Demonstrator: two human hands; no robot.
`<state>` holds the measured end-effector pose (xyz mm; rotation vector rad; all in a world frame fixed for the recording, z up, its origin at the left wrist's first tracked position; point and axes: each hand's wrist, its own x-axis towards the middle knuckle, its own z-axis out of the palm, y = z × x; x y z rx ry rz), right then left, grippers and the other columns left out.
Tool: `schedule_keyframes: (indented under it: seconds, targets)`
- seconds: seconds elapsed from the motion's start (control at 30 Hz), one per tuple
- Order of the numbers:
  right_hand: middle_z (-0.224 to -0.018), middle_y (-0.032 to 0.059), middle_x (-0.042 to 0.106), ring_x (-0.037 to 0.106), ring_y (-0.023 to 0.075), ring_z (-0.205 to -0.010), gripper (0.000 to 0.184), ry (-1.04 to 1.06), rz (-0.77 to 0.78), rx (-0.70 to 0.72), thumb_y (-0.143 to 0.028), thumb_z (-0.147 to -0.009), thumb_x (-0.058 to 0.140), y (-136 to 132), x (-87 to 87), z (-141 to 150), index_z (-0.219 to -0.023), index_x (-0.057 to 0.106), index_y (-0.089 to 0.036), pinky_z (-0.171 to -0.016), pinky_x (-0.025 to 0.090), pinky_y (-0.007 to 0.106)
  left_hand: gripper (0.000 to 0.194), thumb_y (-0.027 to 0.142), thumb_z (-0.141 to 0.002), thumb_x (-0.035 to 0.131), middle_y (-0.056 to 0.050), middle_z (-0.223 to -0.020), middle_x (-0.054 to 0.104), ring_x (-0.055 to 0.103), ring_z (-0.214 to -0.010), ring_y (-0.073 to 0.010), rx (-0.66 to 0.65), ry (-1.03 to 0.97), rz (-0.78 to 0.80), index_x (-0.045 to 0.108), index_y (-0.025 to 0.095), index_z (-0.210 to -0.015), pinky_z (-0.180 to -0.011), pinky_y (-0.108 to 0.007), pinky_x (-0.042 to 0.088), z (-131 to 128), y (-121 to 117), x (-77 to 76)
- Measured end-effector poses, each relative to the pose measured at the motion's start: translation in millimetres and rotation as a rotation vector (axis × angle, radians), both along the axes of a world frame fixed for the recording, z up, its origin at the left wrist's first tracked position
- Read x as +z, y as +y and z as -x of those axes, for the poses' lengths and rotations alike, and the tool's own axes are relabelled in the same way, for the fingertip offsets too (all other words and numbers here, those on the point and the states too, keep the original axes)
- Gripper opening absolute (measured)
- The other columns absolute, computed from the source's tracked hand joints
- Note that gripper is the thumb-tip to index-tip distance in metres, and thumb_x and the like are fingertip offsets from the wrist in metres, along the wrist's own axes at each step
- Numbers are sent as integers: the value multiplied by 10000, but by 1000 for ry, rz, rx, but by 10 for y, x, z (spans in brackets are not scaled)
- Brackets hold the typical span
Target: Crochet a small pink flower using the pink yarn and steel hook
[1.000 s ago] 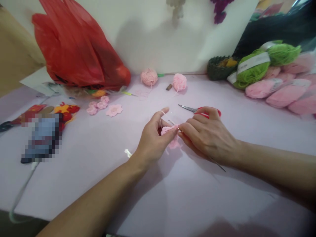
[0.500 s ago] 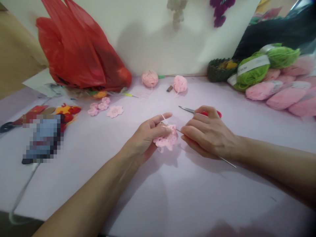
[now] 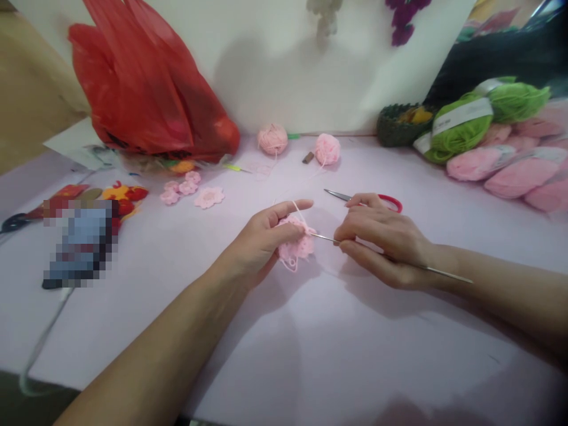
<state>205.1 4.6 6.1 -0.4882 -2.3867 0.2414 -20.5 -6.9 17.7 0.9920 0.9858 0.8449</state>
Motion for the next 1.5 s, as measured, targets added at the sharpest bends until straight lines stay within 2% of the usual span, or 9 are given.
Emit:
schedule_keyframes:
  seconds: [0.13, 0.27, 0.4, 0.63, 0.93, 1.07, 1.3, 1.4, 1.5]
  targets:
    - [-769, -10, 598, 499, 122, -680, 115, 2, 13, -1, -138, -976, 471, -1, -35, 12, -897, 530, -195, -951, 410, 404, 550, 182, -789, 735, 3, -763, 655, 573, -654, -90, -52, 18, -10, 613, 205, -1325, -597, -212, 426, -2, -14, -9]
    - [-876, 45, 657, 559, 173, -787, 66, -34, -92, -59, -191, -987, 472, 8, -62, 42, -1001, 535, -178, -889, 412, 422, 578, 184, -780, 761, -24, -865, 693, 602, -724, -102, -105, -17, -6, 607, 200, -1337, -663, -228, 448, -19, -26, -28]
    - [-986, 94, 682, 600, 217, -880, 203, -81, -124, -72, -213, -997, 429, 26, -76, 56, -1158, 538, -154, -852, 411, 419, 587, 180, -774, 760, -47, -948, 703, 619, -784, -125, -104, -39, -20, 602, 194, -1339, -711, -251, 459, -33, -31, -53]
    - [-847, 58, 675, 594, 181, -776, 198, -118, -96, -75, -184, -1004, 407, 25, -77, 47, -1037, 597, -139, -899, 391, 420, 571, 203, -809, 717, -22, -960, 650, 601, -791, -130, -78, 134, -127, 581, 264, -1361, -692, -265, 457, -34, -41, -51]
    - [-747, 29, 628, 516, 159, -680, 240, -168, -186, -91, -186, -1003, 415, 18, -105, 72, -929, 636, -129, -887, 389, 404, 568, 289, -794, 782, -7, -894, 631, 595, -776, -106, -89, 59, -115, 601, 216, -1328, -706, -240, 465, -58, -37, -99]
    - [-742, 23, 616, 495, 159, -674, 258, -198, -197, -103, -193, -1003, 402, 0, -118, 81, -894, 630, -140, -886, 374, 396, 567, 246, -793, 777, 23, -812, 585, 565, -724, -85, -61, 80, -92, 599, 237, -1331, -669, -213, 441, -87, -48, -103]
    - [-635, 1, 536, 428, 177, -611, 254, -321, -380, -370, -198, -969, 432, -104, -117, 173, -754, 566, -179, -851, 335, 421, 642, 244, -790, 753, 15, -864, 592, 543, -657, -86, 156, 124, -152, 519, 235, -1387, -581, -216, 423, -262, -133, -162]
    - [-627, -3, 535, 435, 181, -615, 235, -351, -417, -456, -163, -957, 449, -103, -136, 205, -745, 549, -186, -864, 332, 423, 660, 207, -785, 747, 26, -801, 574, 548, -672, -87, 246, -36, -53, 497, 209, -1396, -622, -214, 425, -328, -152, -157]
    - [-629, -5, 550, 455, 174, -618, 265, -286, -435, -440, -189, -985, 433, -52, -151, 197, -748, 551, -181, -870, 336, 414, 673, 174, -769, 749, 12, -773, 597, 573, -707, -96, 177, -172, 119, 495, 161, -1392, -674, -217, 428, -306, -129, -104]
